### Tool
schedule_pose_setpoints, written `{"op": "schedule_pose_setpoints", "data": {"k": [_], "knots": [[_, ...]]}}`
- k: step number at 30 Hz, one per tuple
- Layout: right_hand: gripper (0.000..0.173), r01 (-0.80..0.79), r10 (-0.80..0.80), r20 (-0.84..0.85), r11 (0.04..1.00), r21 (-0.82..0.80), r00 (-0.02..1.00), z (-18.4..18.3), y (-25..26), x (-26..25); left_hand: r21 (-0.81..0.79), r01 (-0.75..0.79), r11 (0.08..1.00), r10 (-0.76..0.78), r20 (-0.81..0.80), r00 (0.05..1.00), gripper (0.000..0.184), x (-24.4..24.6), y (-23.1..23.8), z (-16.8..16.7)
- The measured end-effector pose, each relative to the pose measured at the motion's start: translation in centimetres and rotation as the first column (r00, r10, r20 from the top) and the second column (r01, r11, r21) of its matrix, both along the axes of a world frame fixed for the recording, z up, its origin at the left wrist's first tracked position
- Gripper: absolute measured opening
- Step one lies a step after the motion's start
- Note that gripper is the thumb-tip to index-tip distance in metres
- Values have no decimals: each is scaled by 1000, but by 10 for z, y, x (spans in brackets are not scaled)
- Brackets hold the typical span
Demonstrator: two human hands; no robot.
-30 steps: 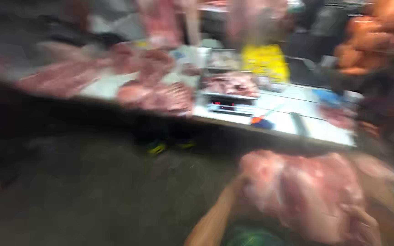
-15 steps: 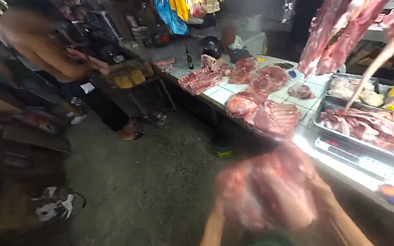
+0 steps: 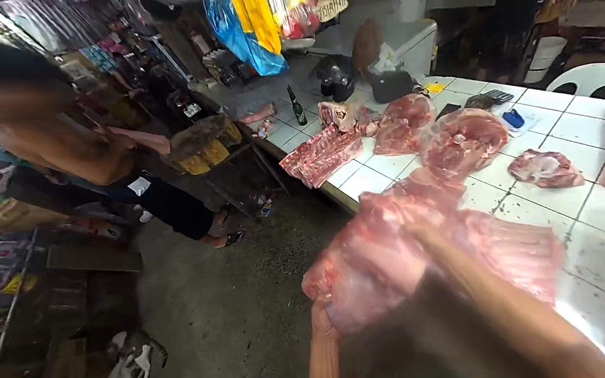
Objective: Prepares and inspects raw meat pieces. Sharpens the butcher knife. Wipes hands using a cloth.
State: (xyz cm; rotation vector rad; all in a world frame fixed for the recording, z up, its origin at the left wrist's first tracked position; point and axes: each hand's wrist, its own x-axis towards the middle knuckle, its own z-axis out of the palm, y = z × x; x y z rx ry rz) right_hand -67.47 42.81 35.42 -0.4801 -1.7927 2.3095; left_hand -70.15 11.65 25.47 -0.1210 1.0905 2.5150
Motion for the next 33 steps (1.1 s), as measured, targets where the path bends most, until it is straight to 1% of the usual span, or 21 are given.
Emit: {"op": "schedule_pose_setpoints", "data": {"k": [2, 4, 5, 7, 8, 10, 11, 12, 13, 14, 16, 18, 20, 22, 24, 26, 27, 28, 29, 31, 33], "knots": [[48, 11, -10, -16, 997, 79, 1000, 25, 34, -59, 38, 14, 999, -11, -59, 998, 42, -51, 38, 24], [44, 66, -46, -104, 977, 201, 994, 37, 79, -126, 7, 42, 999, -40, -120, 992, 32, -103, 81, 54], [42, 118, -76, -161, 956, 269, 984, 45, 103, -154, -12, 69, 998, -70, -136, 988, 28, -127, 103, 66], [50, 294, -192, -288, 880, 372, 938, 64, 148, -190, -97, 196, 976, -208, -137, 968, 33, -171, 136, 69], [54, 404, -298, -307, 831, 383, 904, 78, 162, -193, -195, 291, 937, -317, -121, 941, 41, -189, 145, 61], [58, 555, -488, -264, 734, 391, 832, 104, 171, -173, -421, 465, 779, -489, 56, 870, 76, -213, 140, 19], [57, 593, -533, -260, 699, 401, 805, 110, 164, -154, -494, 519, 698, -506, 172, 845, 89, -220, 127, -10], [53, 609, -550, -268, 670, 425, 791, 109, 150, -127, -539, 558, 631, -495, 273, 825, 92, -222, 109, -39], [50, 605, -559, -250, 649, 461, 791, 100, 128, -93, -565, 595, 571, -479, 359, 801, 87, -221, 85, -65], [45, 584, -578, -188, 640, 499, 794, 80, 99, -56, -582, 630, 514, -451, 442, 776, 78, -218, 58, -88], [39, 519, -639, 66, 676, 524, 766, 10, 33, 21, -609, 709, 355, -399, 587, 705, 60, -207, 3, -130], [38, 509, -680, 362, 725, 463, 638, -59, -39, 85, -594, 785, 177, -421, 675, 606, 58, -207, -49, -162], [33, 559, -697, 567, 706, 435, 438, -107, -110, 135, -600, 800, 16, -433, 717, 546, 54, -213, -94, -193], [32, 591, -715, 655, 645, 484, 243, -143, -168, 176, -606, 785, -129, -408, 754, 515, 48, -219, -134, -214], [32, 584, -724, 682, 598, 549, 100, -170, -204, 205, -596, 747, -293, -380, 790, 481, 47, -232, -158, -224], [35, 566, -723, 691, 572, 594, 6, -181, -223, 222, -619, 643, -451, -396, 784, 478, 45, -243, -151, -218], [39, 561, -724, 689, 564, 606, -18, -184, -229, 229, -672, 518, -529, -464, 740, 486, 44, -246, -136, -214], [44, 561, -726, 687, 553, 616, -39, -188, -234, 237, -747, 374, -550, -572, 663, 482, 42, -248, -115, -210], [48, 568, -725, 687, 545, 617, -50, -192, -240, 246, -836, 246, -490, -695, 545, 469, 40, -245, -85, -198], [50, 602, -717, 694, 525, 602, -69, -200, -257, 265, -976, 63, -211, -886, 218, 409, 45, -226, -13, -153], [49, 633, -693, 717, 521, 573, -78, -215, -282, 293, -994, -67, 86, -959, -101, 264, 52, -193, 66, -96]]}}
